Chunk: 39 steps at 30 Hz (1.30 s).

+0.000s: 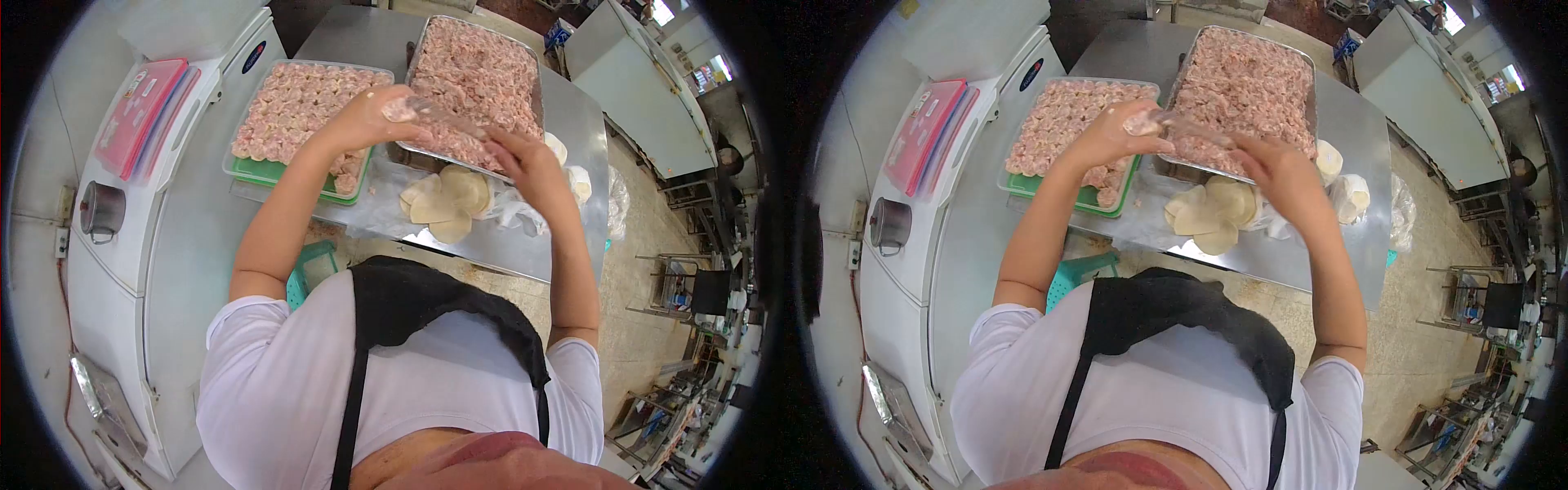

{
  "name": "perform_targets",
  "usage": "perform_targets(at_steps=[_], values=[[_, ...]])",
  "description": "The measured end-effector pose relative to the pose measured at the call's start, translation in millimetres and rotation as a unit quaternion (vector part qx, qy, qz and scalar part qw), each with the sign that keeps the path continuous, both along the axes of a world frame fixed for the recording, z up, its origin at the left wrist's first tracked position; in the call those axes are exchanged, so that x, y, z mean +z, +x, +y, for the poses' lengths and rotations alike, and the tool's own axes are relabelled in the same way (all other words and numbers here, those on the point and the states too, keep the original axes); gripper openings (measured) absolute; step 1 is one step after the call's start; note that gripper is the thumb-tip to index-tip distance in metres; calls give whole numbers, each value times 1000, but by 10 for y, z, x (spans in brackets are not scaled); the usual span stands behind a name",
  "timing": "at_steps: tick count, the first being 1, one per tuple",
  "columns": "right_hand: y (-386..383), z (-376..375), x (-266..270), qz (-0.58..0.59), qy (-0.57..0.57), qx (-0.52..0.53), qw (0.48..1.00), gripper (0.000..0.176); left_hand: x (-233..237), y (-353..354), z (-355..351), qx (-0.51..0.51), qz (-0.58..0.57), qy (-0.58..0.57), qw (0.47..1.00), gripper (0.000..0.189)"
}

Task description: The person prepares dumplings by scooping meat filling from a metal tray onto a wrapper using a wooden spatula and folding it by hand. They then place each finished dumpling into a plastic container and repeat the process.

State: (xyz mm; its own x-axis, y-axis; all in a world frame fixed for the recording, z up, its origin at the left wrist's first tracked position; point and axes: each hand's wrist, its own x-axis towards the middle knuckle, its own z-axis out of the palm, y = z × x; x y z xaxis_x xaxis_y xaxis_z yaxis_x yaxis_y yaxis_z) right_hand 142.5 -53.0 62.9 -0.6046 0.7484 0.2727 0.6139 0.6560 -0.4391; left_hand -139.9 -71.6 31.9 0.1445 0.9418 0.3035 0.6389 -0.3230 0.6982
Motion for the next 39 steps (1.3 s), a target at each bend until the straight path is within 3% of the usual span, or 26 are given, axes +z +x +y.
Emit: perform_targets(at_steps=[1, 3, 4, 9, 11, 16, 18, 21, 26, 31, 33, 35, 37, 39], values=[[6, 14, 3, 0, 2, -4, 1000, 29, 28, -111, -17, -4, 0, 2, 1000, 46], [74, 6, 10, 90, -38, -68, 993, 31, 90, -346, 9, -46, -190, -85, 977, 55], [152, 1, 1, 77, -26, -97, 992, 32, 85, -419, 81, -83, -285, -48, 954, 55], [357, -150, 62, 77, -24, -193, 978, 37, 119, -254, 395, -91, -274, 54, 956, 49], [492, -115, -49, 47, 28, -187, 981, 37, 92, 36, 535, -38, -66, 117, 990, 41], [501, -56, -95, -66, 78, -217, 971, 36, -308, 819, 1092, -50, -91, 155, 983, 34], [544, 149, -202, -85, 89, -212, 970, 39, -447, 959, 1298, -17, 44, 152, 987, 33], [677, 540, -580, -154, 106, -194, 963, 47, -795, 1018, 1464, 26, 133, 194, 972, 28], [869, 992, -1016, -146, 94, -133, 976, 48, -896, 1118, 1406, 104, 185, 166, 963, 29], [1023, 1405, -858, -219, 123, -80, 965, 45, -804, 1205, 1490, 138, 234, 73, 960, 30], [1075, 1453, -542, -266, 171, -41, 948, 41, -822, 1095, 1484, 67, 161, 108, 979, 25], [1001, 1134, -27, -269, 144, -57, 951, 46, -673, 1110, 1218, 79, 113, 131, 982, 25], [868, 1023, 17, -277, 110, -69, 952, 52, -632, 1224, 865, 90, 59, 146, 983, 24], [767, 1102, -236, -243, 97, -42, 964, 53, -657, 1368, 571, 54, -65, 8, 996, 22]])
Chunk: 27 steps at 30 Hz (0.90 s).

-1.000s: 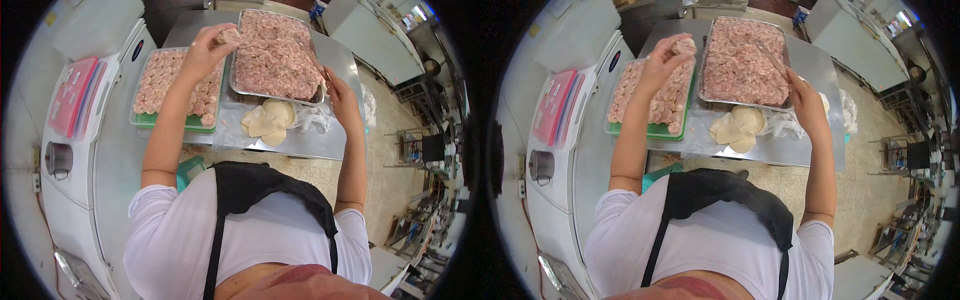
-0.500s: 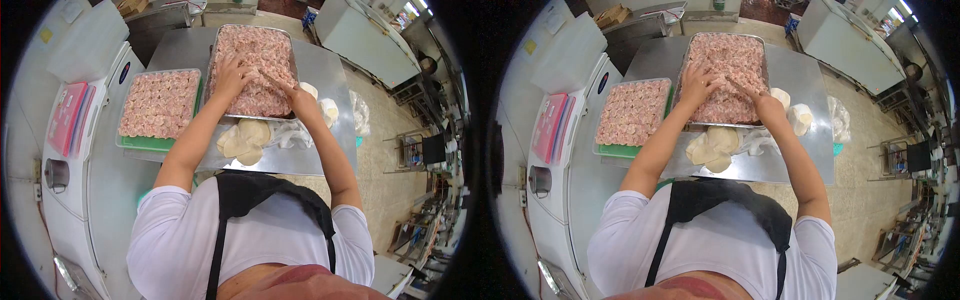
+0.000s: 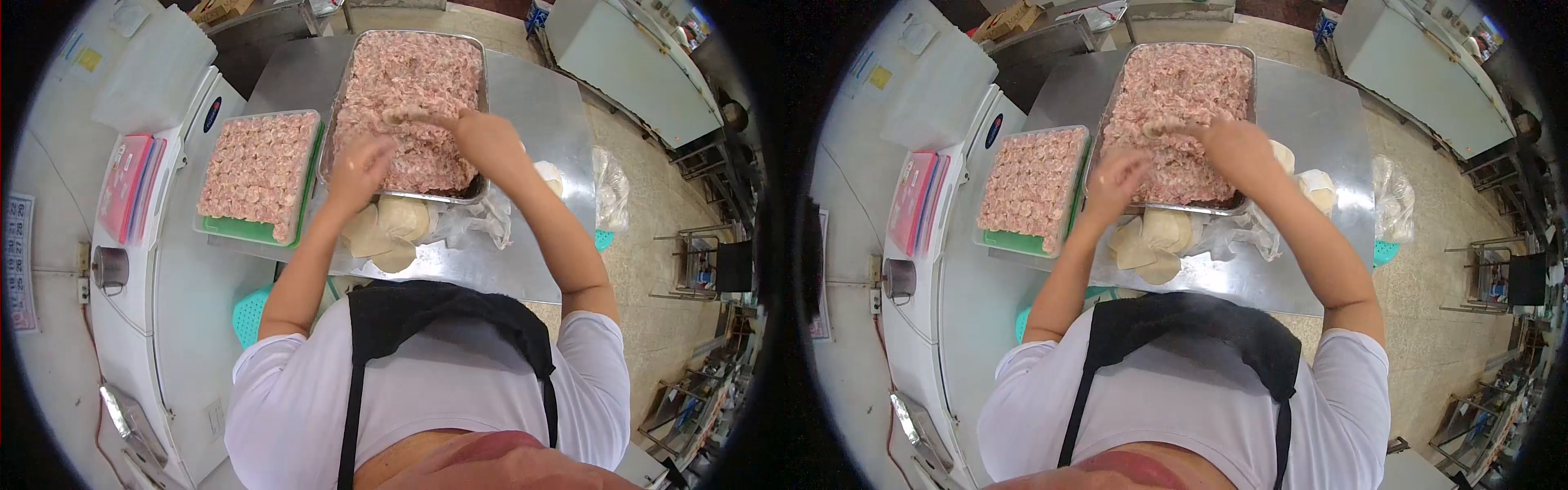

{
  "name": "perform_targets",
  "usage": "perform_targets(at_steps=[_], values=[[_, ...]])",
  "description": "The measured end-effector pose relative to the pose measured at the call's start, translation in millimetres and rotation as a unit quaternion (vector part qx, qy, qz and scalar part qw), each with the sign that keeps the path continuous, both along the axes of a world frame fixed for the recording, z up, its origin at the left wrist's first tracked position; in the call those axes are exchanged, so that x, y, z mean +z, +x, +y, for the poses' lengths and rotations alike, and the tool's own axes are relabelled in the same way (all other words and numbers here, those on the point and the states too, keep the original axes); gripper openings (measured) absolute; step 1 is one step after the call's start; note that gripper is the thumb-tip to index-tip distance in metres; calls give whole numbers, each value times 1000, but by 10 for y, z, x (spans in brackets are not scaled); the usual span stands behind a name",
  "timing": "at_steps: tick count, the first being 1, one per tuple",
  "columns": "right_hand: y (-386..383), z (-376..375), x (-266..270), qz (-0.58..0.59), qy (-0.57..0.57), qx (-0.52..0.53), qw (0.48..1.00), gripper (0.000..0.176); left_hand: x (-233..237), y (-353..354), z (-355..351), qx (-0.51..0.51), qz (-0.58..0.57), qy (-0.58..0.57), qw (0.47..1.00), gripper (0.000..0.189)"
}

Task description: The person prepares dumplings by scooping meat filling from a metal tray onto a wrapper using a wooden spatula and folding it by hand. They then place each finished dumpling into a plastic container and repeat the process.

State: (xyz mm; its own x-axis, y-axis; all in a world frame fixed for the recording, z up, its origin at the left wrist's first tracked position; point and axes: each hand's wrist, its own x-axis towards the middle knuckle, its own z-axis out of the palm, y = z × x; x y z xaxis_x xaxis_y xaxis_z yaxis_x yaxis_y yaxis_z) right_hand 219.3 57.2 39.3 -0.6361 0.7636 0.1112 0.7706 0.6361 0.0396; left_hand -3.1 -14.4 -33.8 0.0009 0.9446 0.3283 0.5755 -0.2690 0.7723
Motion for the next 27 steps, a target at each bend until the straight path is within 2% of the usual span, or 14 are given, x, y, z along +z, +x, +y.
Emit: perform_targets(at_steps=[2, 3, 6, 8, 11, 12, 13, 14, 16, 18, 20, 23, 25, 27], values=[[34, 231, -459, 32, -4, 23, 999, 52, -123, 177, -248, -72, 58, 4, 996, 17], [93, 333, -567, 47, -10, 17, 999, 43, -220, 227, -316, -69, 62, 2, 996, 17], [252, 638, -664, 48, -17, 28, 998, 32, -498, 281, -520, -134, 74, -21, 988, 15], [316, 751, -684, 36, -9, 41, 998, 30, -563, 232, -589, -161, 133, -41, 977, 23], [336, 724, -205, -17, 31, 66, 997, 25, -533, 253, -730, -101, 166, -26, 981, 29], [322, 601, 4, -28, 38, 60, 997, 32, -544, 261, -747, -101, 169, -26, 980, 29], [284, 523, 103, -40, 44, 55, 997, 41, -579, 278, -756, -72, 162, -14, 984, 30], [211, 502, 89, -38, 43, 56, 997, 41, -613, 285, -759, -44, 154, -1, 987, 31], [87, 471, -26, 101, 48, 98, 989, 22, -672, 245, -732, -48, 149, 3, 988, 30], [59, 501, -501, 104, -2, 88, 991, 22, -737, 195, -714, -54, 144, 9, 988, 29], [157, 620, -641, 108, -50, 76, 990, 21, -774, 142, -677, -70, 111, -8, 991, 23], [391, 718, -386, 36, -88, 27, 995, 20, -624, 147, -679, -55, 49, -5, 997, 15], [479, 551, 13, 44, -73, 23, 996, 21, -614, 102, -653, -31, -12, -3, 999, 14], [473, 416, 46, 49, -63, 24, 997, 23, -682, 4, -650, -1, -76, -7, 997, 13]])
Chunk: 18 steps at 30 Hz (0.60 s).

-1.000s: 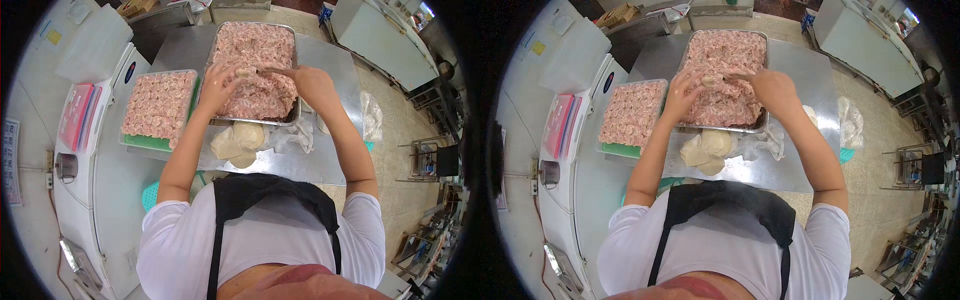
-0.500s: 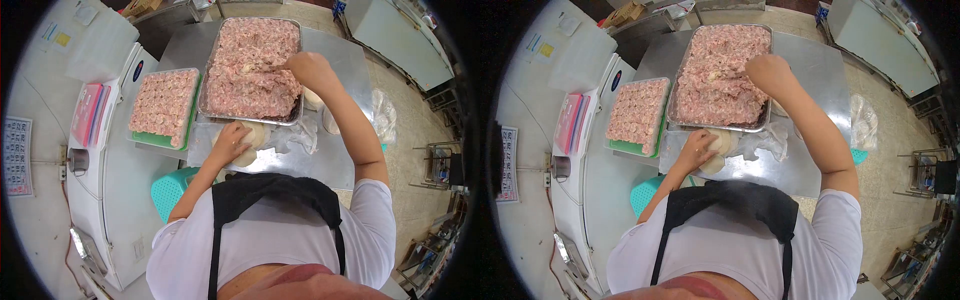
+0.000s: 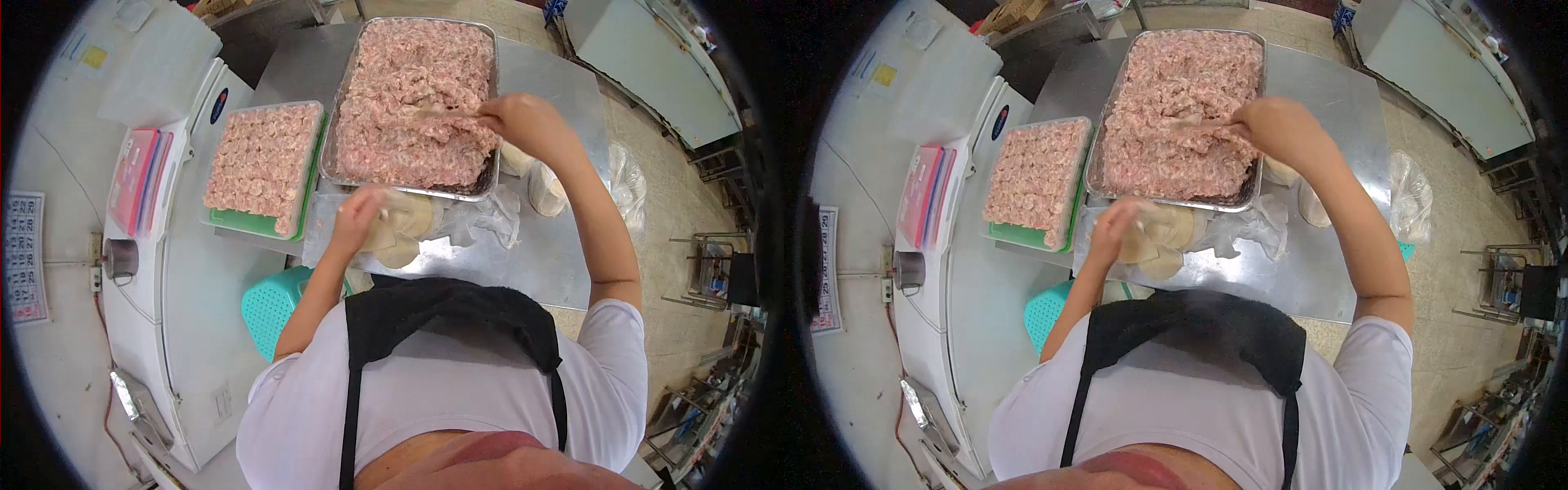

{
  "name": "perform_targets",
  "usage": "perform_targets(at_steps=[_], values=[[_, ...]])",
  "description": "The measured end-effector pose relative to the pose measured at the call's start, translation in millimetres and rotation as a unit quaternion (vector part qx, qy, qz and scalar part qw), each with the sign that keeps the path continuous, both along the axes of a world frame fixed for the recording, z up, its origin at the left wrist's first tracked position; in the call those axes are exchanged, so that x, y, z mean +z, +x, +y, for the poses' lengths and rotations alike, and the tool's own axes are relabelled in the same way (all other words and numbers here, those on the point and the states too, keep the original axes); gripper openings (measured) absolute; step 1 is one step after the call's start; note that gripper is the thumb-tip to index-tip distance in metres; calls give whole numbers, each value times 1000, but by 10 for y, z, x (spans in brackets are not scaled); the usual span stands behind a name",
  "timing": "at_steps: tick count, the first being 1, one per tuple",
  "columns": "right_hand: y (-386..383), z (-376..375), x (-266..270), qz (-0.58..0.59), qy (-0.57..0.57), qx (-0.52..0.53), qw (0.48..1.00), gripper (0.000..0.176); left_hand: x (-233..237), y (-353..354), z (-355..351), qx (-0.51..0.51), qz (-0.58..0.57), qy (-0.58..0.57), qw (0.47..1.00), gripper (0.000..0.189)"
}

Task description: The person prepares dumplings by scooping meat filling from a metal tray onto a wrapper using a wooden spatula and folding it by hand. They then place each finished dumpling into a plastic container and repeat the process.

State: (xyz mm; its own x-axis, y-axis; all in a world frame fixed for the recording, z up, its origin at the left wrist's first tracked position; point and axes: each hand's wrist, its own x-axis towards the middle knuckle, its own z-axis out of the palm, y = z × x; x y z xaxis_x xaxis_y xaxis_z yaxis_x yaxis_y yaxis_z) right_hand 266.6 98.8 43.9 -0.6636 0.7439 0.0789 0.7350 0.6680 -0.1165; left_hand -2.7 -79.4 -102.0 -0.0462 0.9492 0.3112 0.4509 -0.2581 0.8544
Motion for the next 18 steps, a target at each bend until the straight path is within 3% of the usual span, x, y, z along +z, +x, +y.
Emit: perform_targets(at_steps=[1, 2, 6, 8, 16, 18], values=[[-21, -34, -71, 2, -25, 28, 999, 22, -46, -88, 54, -10, -249, -86, 965, 15], [-44, -53, -157, 5, -50, 54, 997, 23, -94, -148, 77, -21, -480, -166, 861, 17], [-117, 182, -589, -58, -16, 50, 997, 25, 396, -32, 124, 11, -404, -128, 905, 23], [-140, 247, -661, 15, -2, 55, 998, 27, 426, -158, 165, 4, -421, -147, 895, 25], [-224, 458, -664, 9, 3, -22, 1000, 31, 385, -581, 177, 10, -498, -154, 854, 28], [-246, 489, -718, 8, -12, -46, 999, 32, 336, -684, 187, 70, -484, -129, 863, 29]])
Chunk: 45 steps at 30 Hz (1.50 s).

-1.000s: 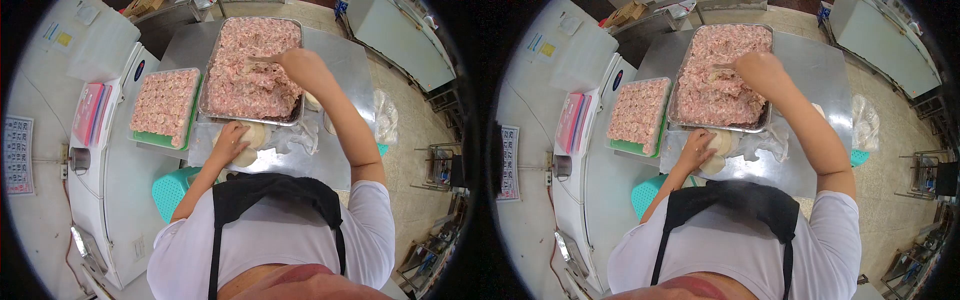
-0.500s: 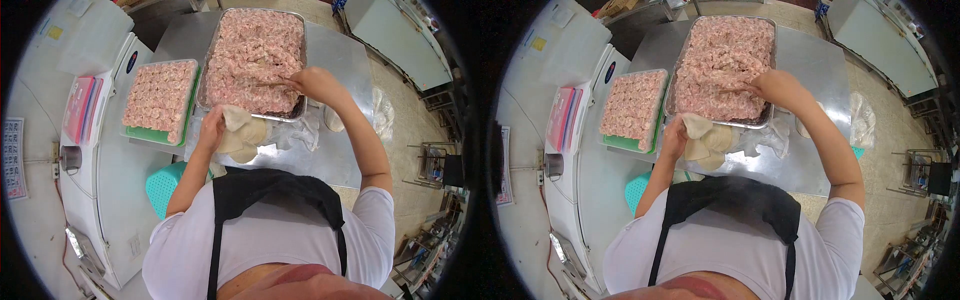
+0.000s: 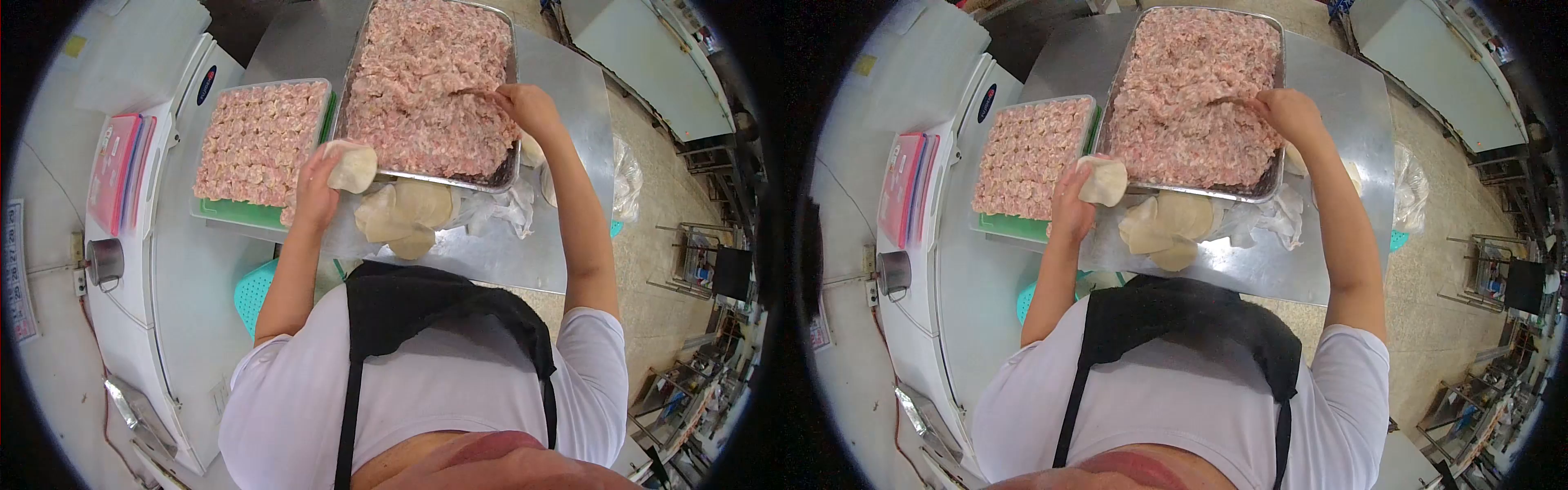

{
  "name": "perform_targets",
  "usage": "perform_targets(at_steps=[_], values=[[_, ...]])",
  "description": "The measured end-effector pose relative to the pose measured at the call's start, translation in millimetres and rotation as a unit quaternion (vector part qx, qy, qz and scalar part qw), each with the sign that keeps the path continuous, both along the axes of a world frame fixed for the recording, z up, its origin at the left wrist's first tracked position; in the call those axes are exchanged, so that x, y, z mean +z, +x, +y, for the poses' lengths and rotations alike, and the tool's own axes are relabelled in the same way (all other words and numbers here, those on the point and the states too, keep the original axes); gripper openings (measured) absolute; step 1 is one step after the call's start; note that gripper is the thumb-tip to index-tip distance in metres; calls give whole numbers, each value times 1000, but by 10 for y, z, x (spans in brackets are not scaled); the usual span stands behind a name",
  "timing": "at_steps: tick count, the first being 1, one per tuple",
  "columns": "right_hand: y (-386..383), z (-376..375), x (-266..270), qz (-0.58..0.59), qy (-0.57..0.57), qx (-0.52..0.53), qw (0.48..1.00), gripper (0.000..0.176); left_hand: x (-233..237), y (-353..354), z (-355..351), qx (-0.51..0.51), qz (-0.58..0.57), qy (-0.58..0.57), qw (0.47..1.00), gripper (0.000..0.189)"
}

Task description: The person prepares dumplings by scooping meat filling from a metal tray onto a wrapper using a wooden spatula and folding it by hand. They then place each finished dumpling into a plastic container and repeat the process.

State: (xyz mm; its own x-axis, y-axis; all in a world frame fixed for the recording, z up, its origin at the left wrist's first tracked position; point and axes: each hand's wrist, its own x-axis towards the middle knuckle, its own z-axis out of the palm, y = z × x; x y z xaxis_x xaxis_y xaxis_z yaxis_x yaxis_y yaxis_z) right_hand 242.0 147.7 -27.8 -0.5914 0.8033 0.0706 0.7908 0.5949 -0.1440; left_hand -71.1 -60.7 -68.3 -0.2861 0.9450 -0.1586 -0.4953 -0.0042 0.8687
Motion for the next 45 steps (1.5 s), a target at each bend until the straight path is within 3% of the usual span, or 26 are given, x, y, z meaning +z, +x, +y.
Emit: perform_targets(at_steps=[1, 3, 4, 6, 7, 9, 12, 15, 16, 17, 19, 22, 25, 31, 35, 41, 43, 45], values=[[-20, 6, -57, -4, 25, -17, 1000, 34, -6, -31, 6, 0, -2, -2, 1000, 29], [-61, -4, -37, -8, 49, -30, 998, 37, 33, -100, -6, -16, 213, -15, 977, 27], [-89, -23, 123, -73, 81, -20, 994, 37, 101, -125, -38, -14, 212, -16, 977, 27], [-142, -171, 445, -147, 209, 7, 967, 32, 236, -173, -123, -43, 451, 71, 888, 26], [-171, -272, 658, -174, 220, 6, 960, 24, 223, -205, -181, -36, 451, 69, 889, 26], [-259, -465, 998, -201, 231, 12, 952, 17, 121, -253, -311, -146, 403, -17, 903, 24], [-549, -747, 1202, -159, 254, 57, 952, 14, -27, -259, -460, -178, 322, -45, 929, 28], [-961, -790, 801, -123, 185, 87, 971, 16, -218, -202, -552, -183, 184, -79, 963, 30], [-1010, -735, 607, -123, 186, 90, 971, 16, -285, -182, -570, -168, 106, -92, 976, 32], [-1049, -664, 385, -85, 213, 110, 967, 15, -319, -165, -579, -166, 106, -92, 976, 32], [-1067, -638, 50, -45, 241, 132, 960, 15, -350, -147, -558, -122, -114, -118, 979, 31], [-1059, -818, -85, -32, 144, 108, 983, 13, -251, -134, -555, -122, -106, -128, 979, 29], [-1003, -900, -235, -13, 126, 64, 990, 21, -336, -109, -506, -88, -114, -111, 983, 29], [-939, -995, -300, 11, 159, 89, 983, 20, -421, -12, -341, -22, -197, -86, 976, 31], [-976, -1108, -232, 7, 147, 88, 985, 27, -493, 11, -294, -20, -191, -88, 977, 32], [-1047, -1329, -338, -11, 16, 116, 993, 27, -389, 58, -331, -4, -209, -95, 973, 33], [-1016, -1280, -283, 36, -84, 95, 991, 27, -418, 37, -359, -15, -239, -90, 967, 35], [-1015, -1179, -156, 36, -65, 86, 994, 27, -414, 15, -366, -13, -241, -87, 967, 33]])
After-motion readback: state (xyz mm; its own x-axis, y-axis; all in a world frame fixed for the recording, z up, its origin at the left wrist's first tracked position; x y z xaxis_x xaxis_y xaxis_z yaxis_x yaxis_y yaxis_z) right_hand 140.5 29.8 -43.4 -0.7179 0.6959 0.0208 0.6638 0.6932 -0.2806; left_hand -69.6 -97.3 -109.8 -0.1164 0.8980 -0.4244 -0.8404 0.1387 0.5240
